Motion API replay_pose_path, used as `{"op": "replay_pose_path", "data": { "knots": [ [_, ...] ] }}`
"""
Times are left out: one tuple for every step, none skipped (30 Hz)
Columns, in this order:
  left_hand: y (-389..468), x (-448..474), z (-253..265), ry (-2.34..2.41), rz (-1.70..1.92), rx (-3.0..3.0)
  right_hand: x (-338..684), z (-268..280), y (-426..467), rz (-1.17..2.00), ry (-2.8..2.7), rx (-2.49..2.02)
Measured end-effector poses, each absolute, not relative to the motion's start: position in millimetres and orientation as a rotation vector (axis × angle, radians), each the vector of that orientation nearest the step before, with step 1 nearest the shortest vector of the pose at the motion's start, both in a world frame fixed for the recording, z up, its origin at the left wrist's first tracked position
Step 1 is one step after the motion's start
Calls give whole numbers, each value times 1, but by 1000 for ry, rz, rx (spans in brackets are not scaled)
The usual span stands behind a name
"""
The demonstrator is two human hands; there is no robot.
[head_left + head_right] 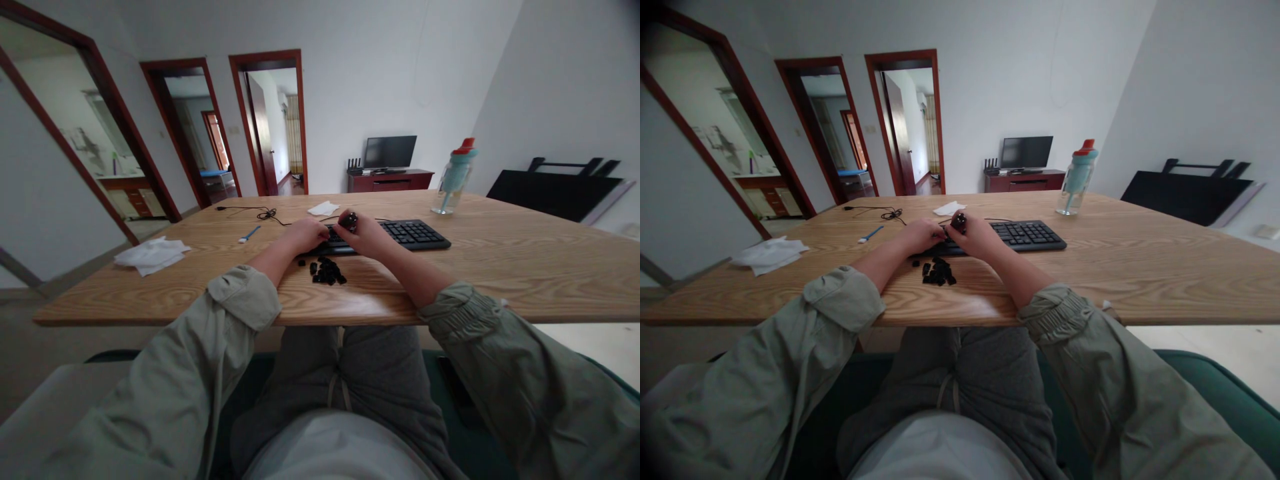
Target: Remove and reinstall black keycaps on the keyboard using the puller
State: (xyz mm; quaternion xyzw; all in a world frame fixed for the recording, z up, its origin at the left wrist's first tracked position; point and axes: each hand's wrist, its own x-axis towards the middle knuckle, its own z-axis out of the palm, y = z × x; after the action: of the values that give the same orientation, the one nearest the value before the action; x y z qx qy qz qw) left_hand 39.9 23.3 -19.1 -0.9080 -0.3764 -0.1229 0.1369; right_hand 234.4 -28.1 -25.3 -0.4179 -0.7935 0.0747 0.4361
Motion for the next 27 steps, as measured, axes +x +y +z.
{"op": "replay_pose_path", "data": {
  "knots": [
    [22, 40, -20, -1095, -357, -2615, 234, -25, -28, 191, -1971, -1036],
    [22, 40, -20, -1104, -363, -2604, 234, -26, -27, 202, -1964, -1034],
    [22, 40, -21, -1114, -376, -2598, 234, -26, -26, 224, -1947, -1035],
    [23, 40, -21, -1125, -394, -2599, 234, -27, -23, 257, -1913, -1043],
    [24, 39, -21, -1136, -417, -2605, 234, -28, -19, 304, -1864, -1060],
    [25, 39, -21, -1151, -443, -2612, 233, -29, -15, 358, -1804, -1084],
    [26, 38, -21, -1176, -479, -2613, 232, -30, -11, 412, -1747, -1111],
    [27, 37, -20, -1209, -524, -2607, 231, -29, -7, 457, -1702, -1134],
    [28, 37, -19, -1243, -578, -2593, 230, -29, -4, 486, -1677, -1149],
    [29, 36, -17, -1274, -638, -2572, 229, -27, 0, 492, -1669, -1158],
    [29, 36, -16, -1292, -697, -2547, 227, -26, 2, 478, -1672, -1160],
    [29, 37, -15, -1289, -748, -2525, 226, -24, 4, 450, -1681, -1159],
    [29, 38, -14, -1261, -782, -2510, 225, -23, 6, 419, -1691, -1156],
    [29, 40, -13, -1219, -791, -2501, 224, -22, 7, 392, -1701, -1151],
    [30, 42, -13, -1175, -782, -2493, 223, -21, 9, 370, -1712, -1142],
    [31, 44, -13, -1138, -760, -2485, 222, -21, 10, 353, -1723, -1128],
    [33, 46, -13, -1115, -733, -2475, 222, -22, 12, 340, -1732, -1111],
    [35, 48, -14, -1110, -710, -2463, 222, -24, 14, 327, -1737, -1092],
    [38, 50, -14, -1120, -695, -2450, 223, -26, 17, 314, -1741, -1074],
    [40, 51, -15, -1138, -686, -2439, 224, -29, 19, 302, -1753, -1057],
    [42, 52, -16, -1158, -682, -2433, 226, -32, 22, 295, -1778, -1045],
    [44, 52, -17, -1175, -679, -2432, 227, -35, 25, 289, -1808, -1040],
    [46, 52, -18, -1184, -676, -2435, 229, -39, 28, 286, -1839, -1045],
    [48, 51, -18, -1180, -674, -2442, 230, -42, 30, 287, -1865, -1054],
    [50, 51, -19, -1168, -673, -2450, 230, -44, 32, 290, -1889, -1067],
    [52, 50, -19, -1154, -672, -2458, 231, -47, 33, 289, -1906, -1081],
    [53, 49, -20, -1141, -669, -2466, 231, -48, 34, 287, -1918, -1093]
  ]
}}
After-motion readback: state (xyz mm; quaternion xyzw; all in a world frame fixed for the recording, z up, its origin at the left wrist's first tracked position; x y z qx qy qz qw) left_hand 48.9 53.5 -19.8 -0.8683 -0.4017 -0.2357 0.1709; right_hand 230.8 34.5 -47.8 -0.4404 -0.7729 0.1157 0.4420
